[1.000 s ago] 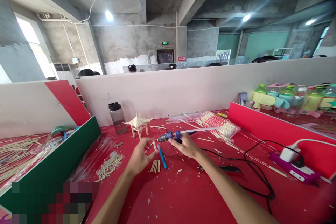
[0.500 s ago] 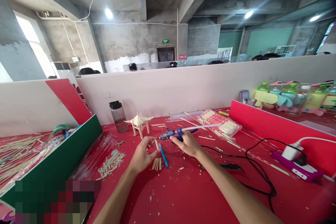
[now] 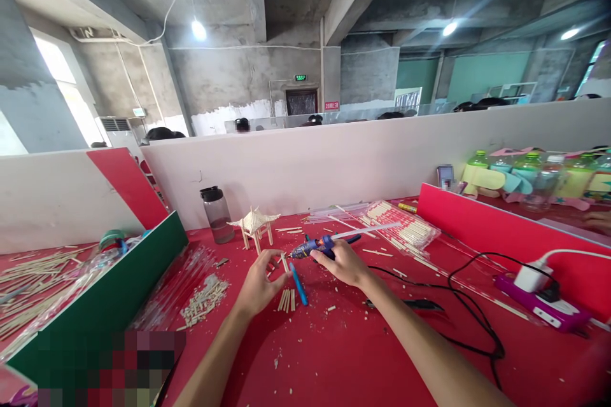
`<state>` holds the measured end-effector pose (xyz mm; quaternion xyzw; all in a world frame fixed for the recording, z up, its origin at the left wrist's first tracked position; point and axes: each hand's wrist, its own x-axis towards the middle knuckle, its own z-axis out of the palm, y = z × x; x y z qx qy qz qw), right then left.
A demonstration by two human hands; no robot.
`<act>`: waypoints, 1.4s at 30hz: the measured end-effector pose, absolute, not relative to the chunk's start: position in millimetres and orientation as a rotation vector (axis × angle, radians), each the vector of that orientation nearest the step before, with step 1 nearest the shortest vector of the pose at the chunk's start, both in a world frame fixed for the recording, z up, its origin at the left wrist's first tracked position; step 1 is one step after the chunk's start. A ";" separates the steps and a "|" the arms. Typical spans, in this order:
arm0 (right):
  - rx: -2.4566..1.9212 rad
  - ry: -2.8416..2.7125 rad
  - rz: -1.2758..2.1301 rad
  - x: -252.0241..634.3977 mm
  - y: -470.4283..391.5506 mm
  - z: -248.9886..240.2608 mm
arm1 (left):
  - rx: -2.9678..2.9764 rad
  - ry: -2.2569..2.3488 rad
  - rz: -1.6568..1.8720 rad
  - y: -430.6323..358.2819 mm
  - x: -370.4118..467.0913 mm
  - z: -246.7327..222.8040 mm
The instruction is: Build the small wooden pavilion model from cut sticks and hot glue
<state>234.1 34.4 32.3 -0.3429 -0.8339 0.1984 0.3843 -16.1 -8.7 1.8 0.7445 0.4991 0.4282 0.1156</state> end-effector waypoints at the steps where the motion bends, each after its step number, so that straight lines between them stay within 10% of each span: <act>1: -0.876 -2.117 0.510 233.8 34.4 31.9 | 2.182 1.460 1.254 -8.9 -16.1 1.9; 42: -0.902 -2.141 0.464 233.5 33.3 34.5 | 2.198 1.427 1.211 -11.0 -17.9 2.1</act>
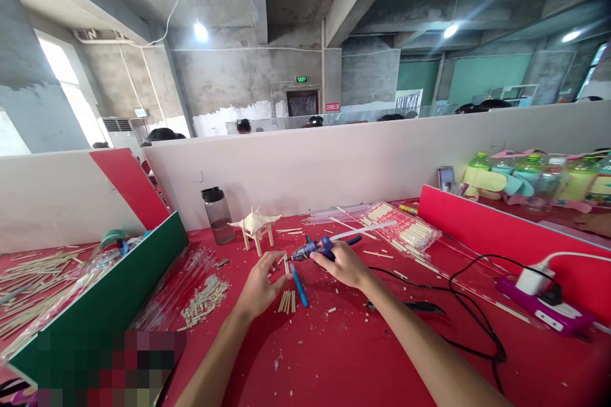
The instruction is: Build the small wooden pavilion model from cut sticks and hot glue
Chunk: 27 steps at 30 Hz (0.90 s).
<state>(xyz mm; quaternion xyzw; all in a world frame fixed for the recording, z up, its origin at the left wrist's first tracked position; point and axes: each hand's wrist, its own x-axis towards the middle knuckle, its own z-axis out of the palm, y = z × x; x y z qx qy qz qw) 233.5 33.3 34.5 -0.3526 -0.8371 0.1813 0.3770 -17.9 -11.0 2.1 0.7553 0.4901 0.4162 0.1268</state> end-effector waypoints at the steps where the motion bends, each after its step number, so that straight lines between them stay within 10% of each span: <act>1: -0.904 -2.137 0.469 233.3 33.1 34.6 | 2.201 1.424 1.209 -10.7 -18.1 1.7; 27: -0.840 -1.346 1.494 197.9 28.1 16.1 | 2.163 1.373 1.267 -17.3 -3.6 8.2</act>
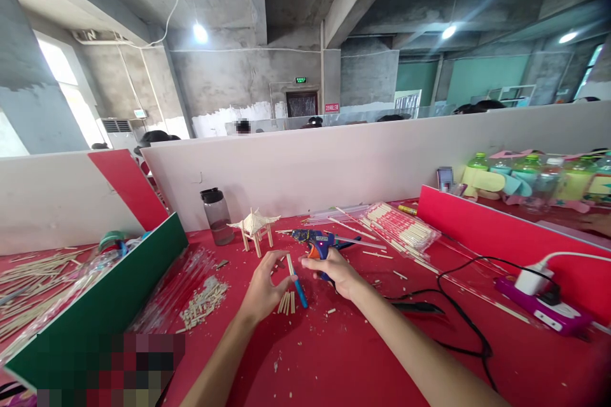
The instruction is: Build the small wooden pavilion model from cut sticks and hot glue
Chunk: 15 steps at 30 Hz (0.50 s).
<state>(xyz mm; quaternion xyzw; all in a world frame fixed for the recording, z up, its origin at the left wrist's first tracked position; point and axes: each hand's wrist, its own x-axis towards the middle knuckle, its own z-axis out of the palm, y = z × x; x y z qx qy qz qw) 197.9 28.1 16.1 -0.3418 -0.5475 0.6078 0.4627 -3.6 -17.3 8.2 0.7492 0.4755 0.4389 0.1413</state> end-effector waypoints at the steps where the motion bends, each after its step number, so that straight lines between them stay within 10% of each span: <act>1: -0.839 -1.343 1.520 193.3 24.3 15.9 | 2.173 1.364 1.276 -18.3 -1.9 8.9; 15: -0.864 -1.283 1.514 173.8 13.8 9.0 | 2.196 1.364 1.300 -19.3 1.5 8.7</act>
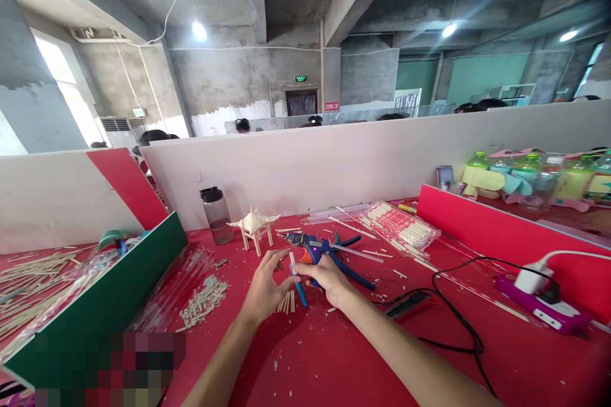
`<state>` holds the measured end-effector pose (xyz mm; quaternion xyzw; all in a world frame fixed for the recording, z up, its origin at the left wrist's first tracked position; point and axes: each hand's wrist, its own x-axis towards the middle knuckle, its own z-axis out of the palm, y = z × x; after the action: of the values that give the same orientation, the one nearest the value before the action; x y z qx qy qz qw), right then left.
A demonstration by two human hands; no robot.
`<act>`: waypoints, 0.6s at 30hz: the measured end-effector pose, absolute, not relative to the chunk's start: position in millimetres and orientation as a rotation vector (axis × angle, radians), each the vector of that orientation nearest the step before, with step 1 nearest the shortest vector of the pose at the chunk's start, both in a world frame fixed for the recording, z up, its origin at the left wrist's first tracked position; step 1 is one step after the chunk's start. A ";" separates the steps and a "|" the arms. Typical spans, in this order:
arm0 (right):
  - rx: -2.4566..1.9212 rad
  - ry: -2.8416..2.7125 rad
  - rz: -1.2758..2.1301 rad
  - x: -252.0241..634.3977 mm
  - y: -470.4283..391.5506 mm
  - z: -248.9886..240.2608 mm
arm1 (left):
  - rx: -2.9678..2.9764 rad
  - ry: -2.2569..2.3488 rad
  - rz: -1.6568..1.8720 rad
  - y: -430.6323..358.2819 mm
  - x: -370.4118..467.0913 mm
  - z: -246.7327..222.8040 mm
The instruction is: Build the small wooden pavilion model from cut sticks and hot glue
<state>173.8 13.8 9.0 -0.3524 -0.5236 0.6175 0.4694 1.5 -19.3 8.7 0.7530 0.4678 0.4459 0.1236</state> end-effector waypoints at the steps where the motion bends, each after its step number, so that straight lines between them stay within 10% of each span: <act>1: -0.877 -1.266 1.513 174.8 13.8 10.3 | 2.189 1.363 1.303 -19.3 1.0 9.3; 18: -0.901 -1.193 1.533 180.0 16.1 17.4 | 1.890 1.653 1.460 -10.4 -16.7 8.6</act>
<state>180.0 16.1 17.4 -0.3693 -0.4890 0.6282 0.4794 -16.7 -10.4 8.6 0.6460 0.5652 0.4992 0.1183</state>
